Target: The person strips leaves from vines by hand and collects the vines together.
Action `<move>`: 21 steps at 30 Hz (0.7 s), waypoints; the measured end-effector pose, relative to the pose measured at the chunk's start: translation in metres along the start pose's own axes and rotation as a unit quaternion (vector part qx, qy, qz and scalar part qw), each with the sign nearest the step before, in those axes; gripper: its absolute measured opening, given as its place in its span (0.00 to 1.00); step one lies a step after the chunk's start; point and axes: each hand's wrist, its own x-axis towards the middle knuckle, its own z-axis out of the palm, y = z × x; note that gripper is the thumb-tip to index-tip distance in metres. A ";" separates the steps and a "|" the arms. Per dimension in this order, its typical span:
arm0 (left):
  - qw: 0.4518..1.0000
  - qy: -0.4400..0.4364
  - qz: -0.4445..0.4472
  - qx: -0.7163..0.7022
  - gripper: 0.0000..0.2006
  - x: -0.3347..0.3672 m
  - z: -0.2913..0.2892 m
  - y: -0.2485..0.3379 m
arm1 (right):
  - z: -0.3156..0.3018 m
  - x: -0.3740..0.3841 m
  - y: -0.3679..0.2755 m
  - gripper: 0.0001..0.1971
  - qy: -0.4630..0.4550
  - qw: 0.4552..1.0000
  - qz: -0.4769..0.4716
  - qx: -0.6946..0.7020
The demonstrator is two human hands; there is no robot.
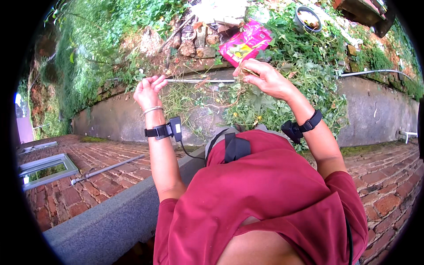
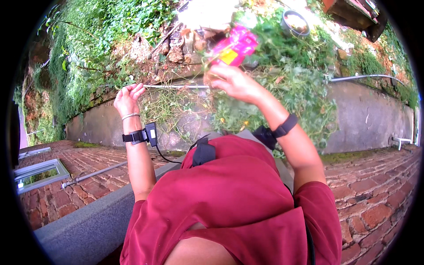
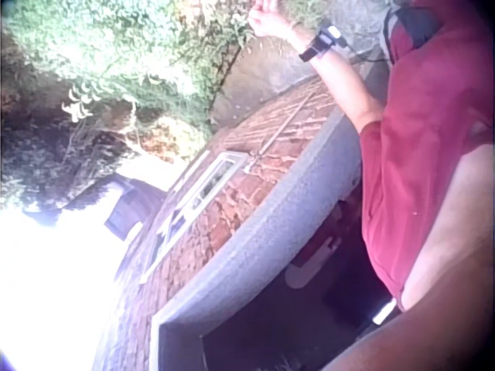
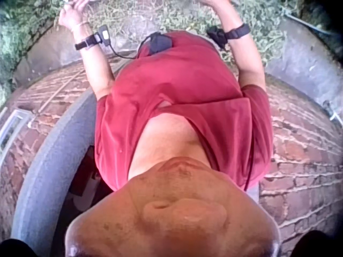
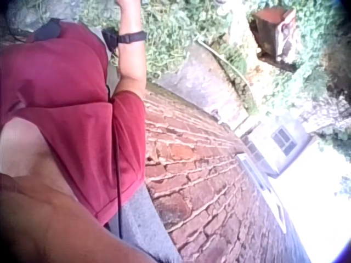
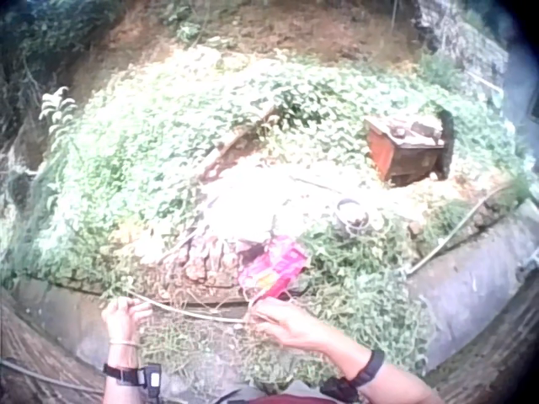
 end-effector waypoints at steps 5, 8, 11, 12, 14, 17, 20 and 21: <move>0.808 0.065 0.014 0.585 0.28 0.012 -0.037 0.004 | -0.005 0.007 -0.015 0.09 0.085 0.994 0.001 0.069; 0.864 -0.109 0.096 0.482 0.36 -0.062 0.043 0.010 | -0.005 0.015 -0.006 0.07 0.118 0.980 0.046 0.154; 0.877 -0.354 0.191 0.263 0.32 -0.113 0.097 -0.011 | 0.004 0.027 -0.014 0.06 0.114 0.936 0.085 0.323; 0.878 -0.383 0.143 0.250 0.28 -0.119 0.109 -0.019 | 0.004 0.028 -0.017 0.07 0.103 0.920 0.112 0.361; 0.901 -0.325 0.173 0.228 0.15 -0.128 0.126 -0.030 | 0.000 0.033 -0.011 0.08 0.067 0.965 0.070 0.243; 0.913 -0.282 0.180 0.234 0.10 -0.121 0.131 -0.022 | -0.018 0.029 0.000 0.12 0.089 0.995 0.054 0.012; 0.917 -0.288 0.148 0.230 0.09 -0.110 0.127 -0.018 | -0.037 0.019 0.014 0.13 0.204 0.973 0.093 0.056; 0.916 -0.302 0.138 0.226 0.09 -0.108 0.128 -0.016 | -0.042 0.015 0.013 0.14 0.243 0.960 0.124 0.059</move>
